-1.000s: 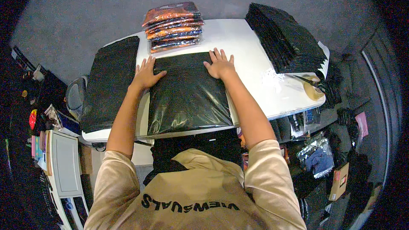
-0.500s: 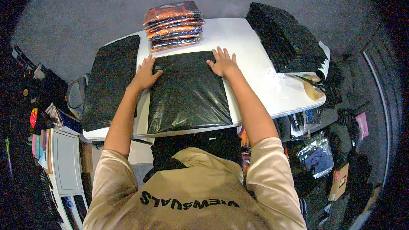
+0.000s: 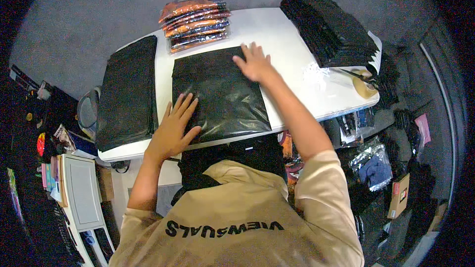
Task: Packing folded shirts into black poly mailer bags and applying labels.
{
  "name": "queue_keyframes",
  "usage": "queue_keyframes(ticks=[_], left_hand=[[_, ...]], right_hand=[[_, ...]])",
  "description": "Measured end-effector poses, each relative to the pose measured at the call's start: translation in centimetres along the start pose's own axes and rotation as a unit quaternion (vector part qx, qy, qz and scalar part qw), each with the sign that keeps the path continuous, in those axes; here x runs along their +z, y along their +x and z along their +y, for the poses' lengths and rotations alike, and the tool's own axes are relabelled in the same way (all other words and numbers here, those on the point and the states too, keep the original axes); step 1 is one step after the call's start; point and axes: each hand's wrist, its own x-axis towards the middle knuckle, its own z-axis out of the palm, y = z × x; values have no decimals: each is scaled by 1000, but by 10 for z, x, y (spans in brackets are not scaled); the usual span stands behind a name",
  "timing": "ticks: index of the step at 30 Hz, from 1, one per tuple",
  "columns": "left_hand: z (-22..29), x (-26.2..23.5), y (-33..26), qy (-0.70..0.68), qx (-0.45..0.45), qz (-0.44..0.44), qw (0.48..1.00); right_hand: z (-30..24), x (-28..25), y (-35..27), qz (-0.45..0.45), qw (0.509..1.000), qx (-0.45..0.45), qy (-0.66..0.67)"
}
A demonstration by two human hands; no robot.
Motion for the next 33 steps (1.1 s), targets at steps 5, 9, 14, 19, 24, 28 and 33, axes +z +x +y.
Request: queue_keyframes(ticks=[5,9,14,19,24,28,33], left_hand=[[34,12,3,44,8,50,998],[47,36,-8,13,10,89,996],[45,31,-50,23,-39,73,996],[59,25,-37,48,12,78,996],[57,23,-51,19,32,85,996],[65,-20,-38,1,-52,31,998],[40,10,13,-27,12,189,982]], right_hand=[[-80,4,-143,53,977,-200,-58],[-80,11,-206,65,975,-205,-52],[-62,-6,-245,39,981,-183,-56],[-81,-10,-238,35,968,-247,-37],[-79,-15,-256,-26,959,-278,-50],[-83,-52,-264,-32,968,-245,-33],[-100,-42,-196,14,978,-207,31]])
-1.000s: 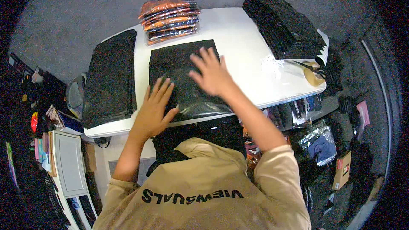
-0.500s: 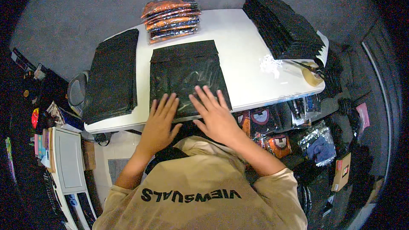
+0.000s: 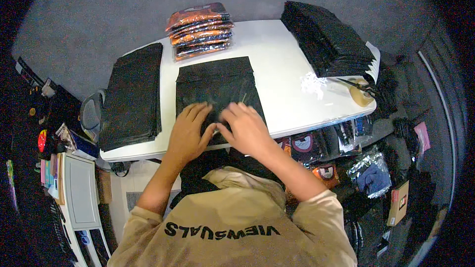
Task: Packing folded shirts into black poly mailer bags and applying labels.
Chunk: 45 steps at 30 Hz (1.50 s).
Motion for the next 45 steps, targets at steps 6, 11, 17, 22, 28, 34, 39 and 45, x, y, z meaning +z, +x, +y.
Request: queue_keyframes(ticks=[6,11,17,22,28,34,39,45], left_hand=[[-41,20,-3,81,-138,-111,981],[-52,6,2,162,-198,-117,960],[-45,36,42,94,-116,-111,983],[-64,18,25,101,-236,-155,954],[-55,28,39,147,-166,-97,970],[-67,13,31,91,-218,-163,958],[-67,9,44,140,-214,-111,960],[-56,19,52,106,-175,-128,970]], right_hand=[[59,45,5,18,994,78,-73],[58,20,7,-39,974,177,-135],[70,44,48,-12,987,122,-107],[95,29,27,-36,972,207,-108],[76,37,43,7,979,163,-122],[89,26,36,-53,968,213,-119],[77,24,49,-16,976,172,-129],[78,27,58,-63,977,148,-138]])
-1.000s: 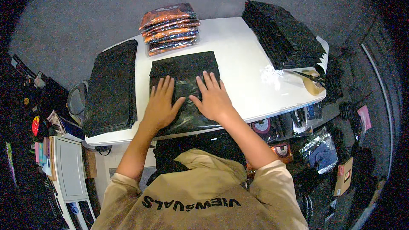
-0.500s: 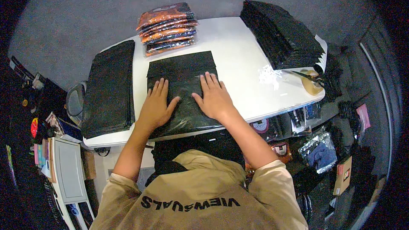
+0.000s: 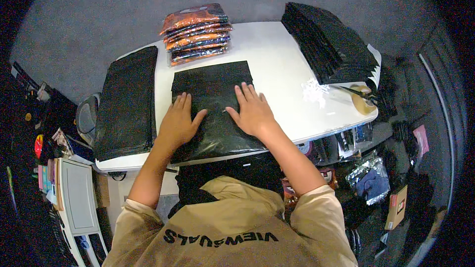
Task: Packing folded shirts into black poly mailer bags and applying labels.
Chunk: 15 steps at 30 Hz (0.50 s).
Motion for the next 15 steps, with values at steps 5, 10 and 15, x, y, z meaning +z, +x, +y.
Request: queue_keyframes(ticks=[5,10,15], left_hand=[[-9,-45,15,8,-117,-76,990],[-28,-35,68,-34,28,69,997],[-33,19,131,-122,183,75,973]], right_hand=[[28,-12,-5,-15,999,35,-4],[10,-32,34,124,988,-43,76],[4,2,112,137,979,-115,98]])
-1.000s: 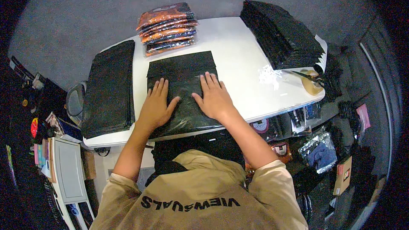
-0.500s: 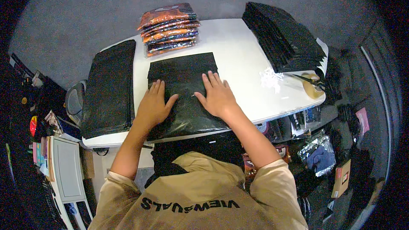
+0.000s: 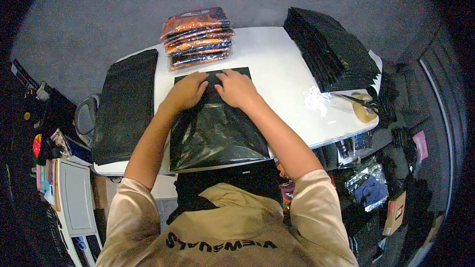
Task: Packing folded shirts into black poly mailer bags and applying labels.
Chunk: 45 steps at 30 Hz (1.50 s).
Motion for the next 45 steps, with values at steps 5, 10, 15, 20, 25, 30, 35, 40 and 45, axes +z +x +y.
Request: queue_keyframes(ticks=[5,10,15,20,25,30,35,40,45], left_hand=[[-28,30,8,25,10,-36,999],[-27,24,-1,91,-70,-50,992],[-41,2,-14,151,-167,-90,970],[-56,-11,-20,187,-200,-125,954],[-31,-17,3,144,-199,-106,963],[-30,3,25,136,-48,-15,989],[-43,11,38,82,-42,2,996],[-45,14,45,34,-59,7,998],[-44,16,48,19,-47,13,999]], right_hand=[[1,33,29,-46,999,-7,-11],[29,34,21,-78,993,37,-74],[52,22,16,-95,985,104,-102],[40,4,23,-117,977,121,-128],[27,1,34,-95,985,66,-127],[37,19,62,-34,999,6,-26],[60,32,82,-18,999,-22,37],[72,31,95,-68,991,-6,118],[76,24,99,-82,986,-83,123]])
